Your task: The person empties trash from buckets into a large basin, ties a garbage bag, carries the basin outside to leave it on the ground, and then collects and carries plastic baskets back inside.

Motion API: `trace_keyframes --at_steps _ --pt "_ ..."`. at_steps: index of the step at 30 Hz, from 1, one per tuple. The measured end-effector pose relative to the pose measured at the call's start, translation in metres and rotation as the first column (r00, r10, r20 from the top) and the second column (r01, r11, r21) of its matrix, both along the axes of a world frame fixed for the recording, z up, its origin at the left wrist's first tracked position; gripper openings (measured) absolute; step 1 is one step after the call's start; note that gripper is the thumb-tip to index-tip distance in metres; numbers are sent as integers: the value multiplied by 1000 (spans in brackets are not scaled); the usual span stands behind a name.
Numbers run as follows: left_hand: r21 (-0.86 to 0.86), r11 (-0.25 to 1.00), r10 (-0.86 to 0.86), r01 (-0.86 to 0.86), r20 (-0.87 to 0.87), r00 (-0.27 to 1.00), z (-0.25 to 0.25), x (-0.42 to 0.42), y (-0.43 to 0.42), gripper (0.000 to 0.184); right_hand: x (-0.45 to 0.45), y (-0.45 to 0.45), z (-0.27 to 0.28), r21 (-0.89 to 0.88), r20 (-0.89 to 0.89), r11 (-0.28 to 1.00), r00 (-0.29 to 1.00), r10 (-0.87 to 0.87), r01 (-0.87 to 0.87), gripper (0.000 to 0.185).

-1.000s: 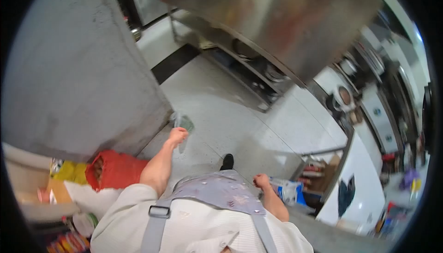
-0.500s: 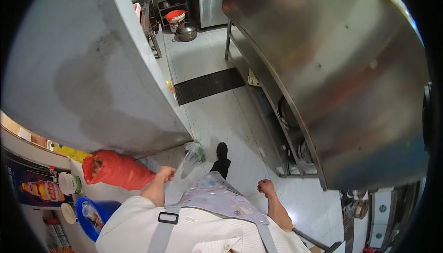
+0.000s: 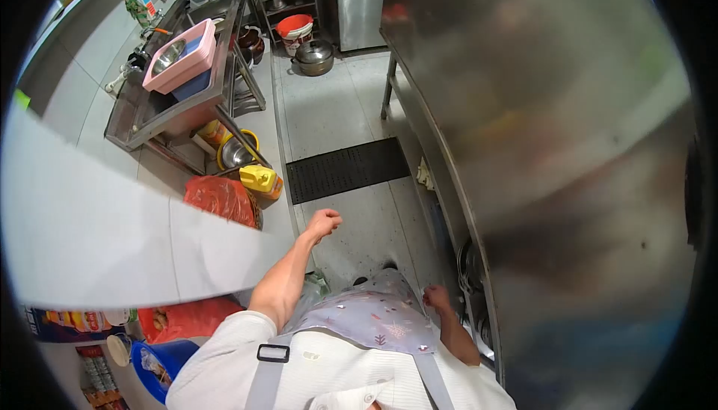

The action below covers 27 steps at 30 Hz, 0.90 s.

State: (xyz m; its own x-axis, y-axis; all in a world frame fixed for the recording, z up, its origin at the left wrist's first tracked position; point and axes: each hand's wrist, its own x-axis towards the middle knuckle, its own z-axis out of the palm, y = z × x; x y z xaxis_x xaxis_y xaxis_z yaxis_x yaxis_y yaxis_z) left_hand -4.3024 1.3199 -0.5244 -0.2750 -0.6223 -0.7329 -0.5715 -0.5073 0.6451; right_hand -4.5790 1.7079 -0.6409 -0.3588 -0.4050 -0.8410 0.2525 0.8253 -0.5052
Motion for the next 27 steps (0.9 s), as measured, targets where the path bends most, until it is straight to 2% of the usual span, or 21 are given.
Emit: trace_keyframes --at_steps 2,4,5,6,8,9,10,11,13,14,15,16,18,19,21,22,23,24,25,26,27 --pt "-82 996 27 -31 -51 998 3 -21 -38 31 -23 -48 -27 -2 -7 996 996 86 -86 18" --pt "-83 994 69 -71 -32 997 -7 -20 -68 30 -50 -101 -55 10 10 955 955 296 -296 20" --pt "-86 991 99 -100 -18 995 -12 -16 -82 29 -61 -126 -62 9 15 952 952 306 -306 20" --pt "-78 992 101 -99 32 994 -20 -7 -93 26 -74 -158 -64 -18 -28 933 933 359 -359 21" --pt "-44 982 187 -184 94 978 -69 31 -110 16 -100 -231 -62 -46 -69 904 904 422 -425 22" --pt "70 974 207 -214 101 973 -74 51 -118 11 -111 -273 -59 -45 -64 896 896 439 -442 21" --pt "44 949 305 -313 144 942 -82 64 -118 16 -124 -307 -55 -40 -59 892 892 449 -451 20" --pt "140 926 330 -352 159 930 -89 85 -118 10 -138 -339 -66 -84 -83 880 883 461 -467 19" --pt "123 764 566 -634 344 749 -48 73 -121 5 -159 -411 -74 -114 -110 845 852 512 -522 20" --pt "123 757 567 -641 362 739 -41 77 -123 11 -163 -457 -63 -100 -113 822 827 550 -560 21" --pt "135 745 569 -653 384 728 -41 84 -120 19 -169 -493 -40 -108 -195 769 772 605 -630 21" --pt "146 735 572 -662 390 721 -42 85 -126 19 -170 -531 -18 -110 -275 709 707 651 -696 22" --pt "146 631 696 -762 326 640 -53 81 -137 31 -167 -597 -18 -124 -271 734 734 622 -668 21" --pt "151 626 698 -765 328 636 -60 77 -144 31 -162 -625 -16 -118 -269 730 730 628 -673 21" --pt "259 485 779 -835 305 548 -73 66 -163 38 -155 -673 -17 -127 -181 737 746 641 -664 19" --pt "239 456 812 -858 282 510 -81 55 -172 28 -152 -698 -23 -121 -180 734 742 646 -669 19" --pt "243 449 814 -860 286 506 -89 54 -191 28 -148 -723 -30 -123 -196 679 689 698 -724 19" --pt "358 506 774 -785 214 596 -121 67 -204 24 -144 -744 -39 -120 -211 627 637 742 -770 19" --pt "461 556 728 -692 131 673 -129 68 -226 19 -138 -765 -41 -112 -206 628 636 743 -770 19" --pt "399 522 749 -754 209 629 -140 63 -247 10 -134 -784 -43 -66 -193 609 609 769 -790 24" --pt "407 519 747 -752 213 630 -148 65 -279 10 -129 -806 -45 -20 -177 588 582 794 -809 29"
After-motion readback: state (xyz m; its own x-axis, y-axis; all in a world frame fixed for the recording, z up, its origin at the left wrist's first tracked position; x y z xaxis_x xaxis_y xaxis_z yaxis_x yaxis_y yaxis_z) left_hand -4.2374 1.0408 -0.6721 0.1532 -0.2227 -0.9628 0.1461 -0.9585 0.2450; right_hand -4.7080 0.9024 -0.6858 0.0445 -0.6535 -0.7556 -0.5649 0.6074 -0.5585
